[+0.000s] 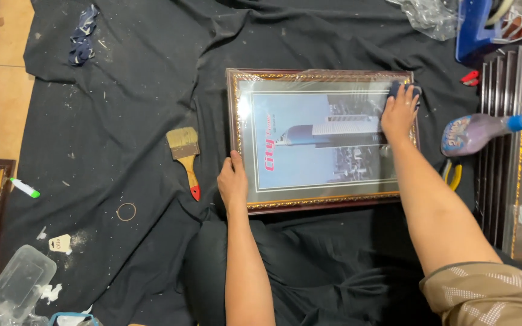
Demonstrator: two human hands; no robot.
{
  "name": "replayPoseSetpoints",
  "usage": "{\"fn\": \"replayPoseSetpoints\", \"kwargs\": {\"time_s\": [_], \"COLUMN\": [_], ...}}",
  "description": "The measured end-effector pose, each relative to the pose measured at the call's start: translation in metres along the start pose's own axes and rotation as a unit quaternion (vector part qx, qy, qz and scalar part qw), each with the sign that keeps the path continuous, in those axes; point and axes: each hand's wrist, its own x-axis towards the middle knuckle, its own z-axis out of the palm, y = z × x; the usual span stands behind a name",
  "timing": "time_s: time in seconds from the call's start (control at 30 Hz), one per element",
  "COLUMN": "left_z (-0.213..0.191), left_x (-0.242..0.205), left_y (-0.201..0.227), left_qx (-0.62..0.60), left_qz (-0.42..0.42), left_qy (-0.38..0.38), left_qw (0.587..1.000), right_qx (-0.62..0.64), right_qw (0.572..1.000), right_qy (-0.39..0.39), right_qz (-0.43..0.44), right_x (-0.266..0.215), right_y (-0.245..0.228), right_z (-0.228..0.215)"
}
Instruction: Cleaning the glass of a picture frame by wiping it thoroughly with a cloth.
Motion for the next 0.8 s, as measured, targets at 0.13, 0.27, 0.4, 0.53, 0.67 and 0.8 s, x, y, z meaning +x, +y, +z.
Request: {"fn": "replayPoseSetpoints", "kwargs": {"time_s": [0.13, 0.27, 0.4, 0.53, 0.67, 0.8], "left_z": [0.001, -0.001, -0.004, -0.007, -0.007, -0.011], "left_x": [0.000, -0.005, -0.005, -0.008, -0.009, -0.015], "left_y": [0.002, 0.005, 0.005, 0.004, 0.003, 0.006], "left_qx": [0.010, 0.003, -0.008, -0.016, -0.015, -0.015], "left_qz": [-0.006, 0.000, 0.003, 0.008, 0.015, 0.012], "left_qy": [-0.002, -0.003, 0.000, 0.000, -0.004, -0.009], "left_qw": [1.000, 1.000, 1.000, 1.000, 1.000, 1.000], "right_qx": [-0.015, -0.022, -0.019, -0.023, 0.026, 0.071], "right_qw": [0.999, 0.997, 0.990, 0.985, 0.981, 0.973], "right_qy": [-0.039, -0.074, -0.063, -0.060, -0.131, -0.185], "right_qz": [0.001, -0.023, -0.125, -0.158, -0.142, -0.122], "right_x": [0.027, 0.003, -0.038, -0.120, -0.205, -0.230], "right_y": [-0.001, -0.014, -0.014, -0.028, -0.035, -0.044], "right_z": [-0.001, -0.026, -0.042, -0.073, -0.093, -0.092]}}
